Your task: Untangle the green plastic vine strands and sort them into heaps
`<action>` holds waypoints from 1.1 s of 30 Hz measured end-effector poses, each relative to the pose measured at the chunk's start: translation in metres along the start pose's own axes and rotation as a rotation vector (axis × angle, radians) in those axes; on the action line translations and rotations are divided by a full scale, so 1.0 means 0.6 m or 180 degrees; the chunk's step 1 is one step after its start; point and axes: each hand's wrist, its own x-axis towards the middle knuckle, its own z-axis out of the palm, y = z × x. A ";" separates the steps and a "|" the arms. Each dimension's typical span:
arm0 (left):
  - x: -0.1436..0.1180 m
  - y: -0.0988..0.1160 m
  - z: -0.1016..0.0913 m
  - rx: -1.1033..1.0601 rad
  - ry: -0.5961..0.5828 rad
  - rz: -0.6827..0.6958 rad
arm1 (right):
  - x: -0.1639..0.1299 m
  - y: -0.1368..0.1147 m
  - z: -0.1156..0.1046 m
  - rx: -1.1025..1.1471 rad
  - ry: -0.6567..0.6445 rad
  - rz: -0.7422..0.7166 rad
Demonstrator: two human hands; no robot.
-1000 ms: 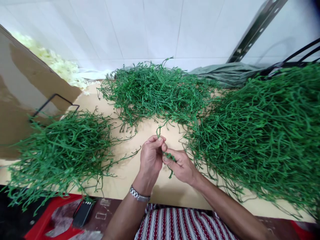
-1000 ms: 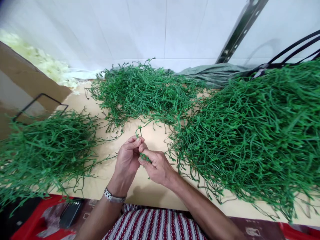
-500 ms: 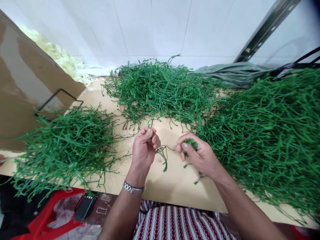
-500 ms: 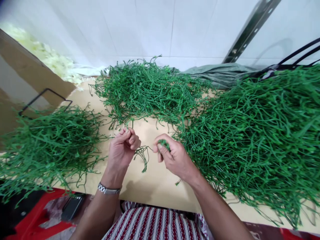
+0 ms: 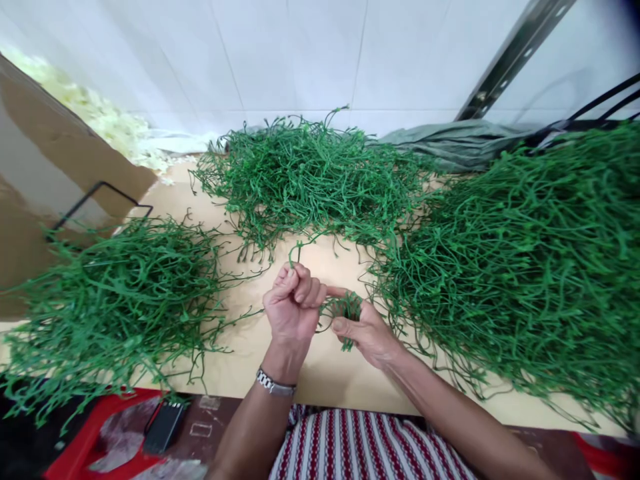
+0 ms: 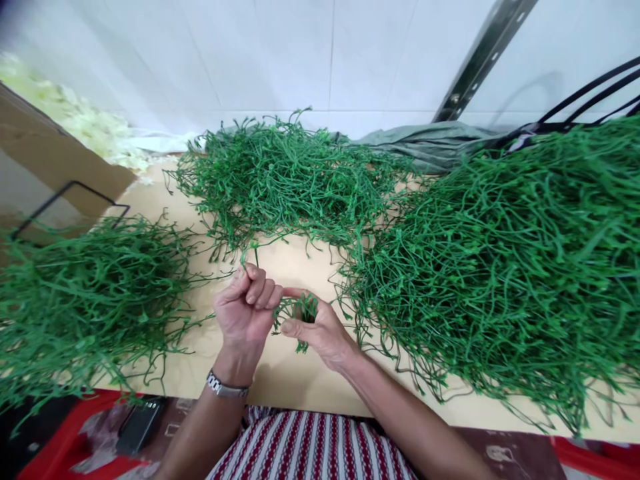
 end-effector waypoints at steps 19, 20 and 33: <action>-0.002 -0.007 0.009 -0.0140 0.0119 0.0127 | -0.002 0.011 0.012 -0.0117 0.0407 -0.0630; -0.002 -0.008 0.010 -0.0140 0.0125 0.0138 | -0.001 0.010 0.013 -0.0300 0.0423 -0.0754; 0.006 -0.020 0.010 -0.0319 0.0252 0.0074 | 0.008 0.012 0.016 -0.1946 0.1160 -0.2040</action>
